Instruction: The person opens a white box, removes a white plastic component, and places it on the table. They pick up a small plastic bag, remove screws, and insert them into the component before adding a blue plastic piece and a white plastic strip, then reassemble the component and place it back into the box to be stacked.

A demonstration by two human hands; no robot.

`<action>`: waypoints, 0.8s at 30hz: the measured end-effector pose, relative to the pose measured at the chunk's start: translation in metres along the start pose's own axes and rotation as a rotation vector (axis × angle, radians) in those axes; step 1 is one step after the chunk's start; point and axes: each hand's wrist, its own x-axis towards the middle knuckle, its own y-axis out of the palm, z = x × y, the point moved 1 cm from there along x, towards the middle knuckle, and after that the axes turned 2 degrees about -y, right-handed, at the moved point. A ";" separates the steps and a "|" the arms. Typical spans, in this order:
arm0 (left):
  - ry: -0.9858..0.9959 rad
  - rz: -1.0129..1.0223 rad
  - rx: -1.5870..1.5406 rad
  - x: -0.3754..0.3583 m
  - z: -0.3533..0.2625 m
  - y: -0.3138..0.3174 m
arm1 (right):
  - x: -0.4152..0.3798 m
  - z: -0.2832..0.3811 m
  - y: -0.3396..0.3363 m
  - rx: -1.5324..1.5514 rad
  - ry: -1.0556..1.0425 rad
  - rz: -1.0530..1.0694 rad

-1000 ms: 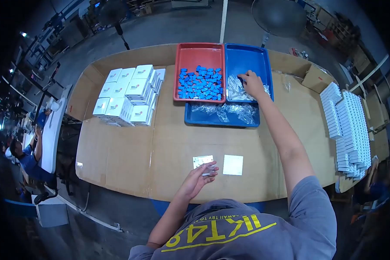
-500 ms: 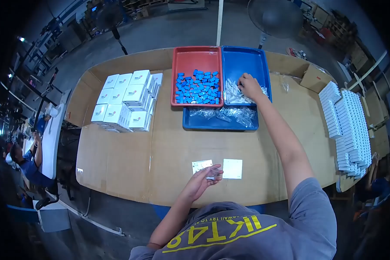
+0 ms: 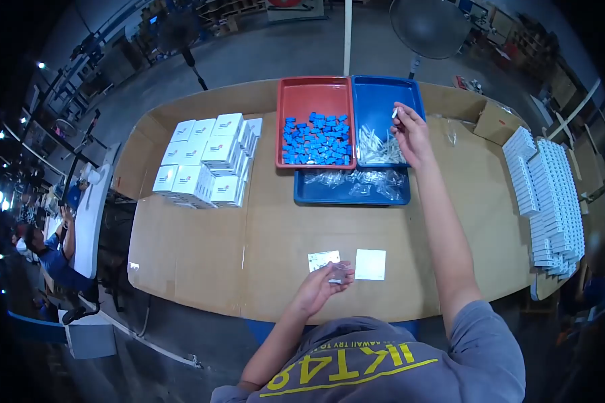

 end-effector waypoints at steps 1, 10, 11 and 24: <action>0.006 -0.023 -0.021 0.003 0.005 -0.004 | -0.018 0.015 0.008 0.082 -0.008 0.035; 0.102 0.103 -0.430 0.002 -0.016 0.030 | -0.144 -0.018 0.006 -0.604 0.008 0.032; 0.100 0.082 -0.411 0.000 -0.017 0.031 | -0.168 -0.034 0.003 -0.601 0.067 -0.015; 0.000 -0.053 -0.116 0.004 -0.010 0.032 | -0.250 -0.032 0.008 -0.701 0.366 0.358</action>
